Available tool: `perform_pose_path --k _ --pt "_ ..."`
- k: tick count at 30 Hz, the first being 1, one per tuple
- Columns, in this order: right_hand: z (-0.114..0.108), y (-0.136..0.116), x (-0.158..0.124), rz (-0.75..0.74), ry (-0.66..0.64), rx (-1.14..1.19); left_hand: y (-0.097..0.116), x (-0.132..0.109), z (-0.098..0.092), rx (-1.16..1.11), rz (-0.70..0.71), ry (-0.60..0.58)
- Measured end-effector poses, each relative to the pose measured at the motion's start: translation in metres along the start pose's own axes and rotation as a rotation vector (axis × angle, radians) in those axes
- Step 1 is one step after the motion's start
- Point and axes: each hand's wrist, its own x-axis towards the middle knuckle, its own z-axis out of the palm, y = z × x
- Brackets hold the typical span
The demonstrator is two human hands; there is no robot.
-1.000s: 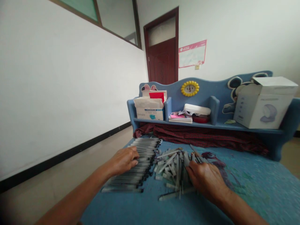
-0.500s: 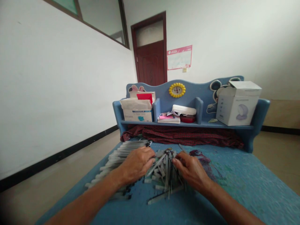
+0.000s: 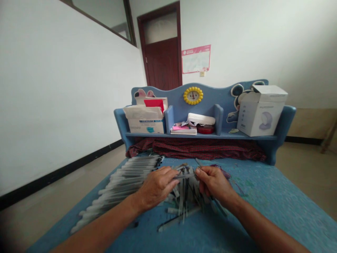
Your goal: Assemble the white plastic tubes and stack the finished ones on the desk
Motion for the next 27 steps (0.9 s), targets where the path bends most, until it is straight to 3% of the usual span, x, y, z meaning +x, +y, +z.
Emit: perform_pose_path --k 11,19,27 --pt "-0.010 0.001 0.002 -0.017 -0.121 0.148 -0.011 -0.006 0.007 -0.070 0.008 -0.014" --pt "-0.006 0.006 0.005 0.023 -0.038 -0.009 -0.014 -0.006 0.012 -0.063 0.023 0.043" --pt "-0.011 0.006 0.005 0.005 -0.063 0.010 -0.013 -0.007 0.015 -0.068 0.031 0.074"
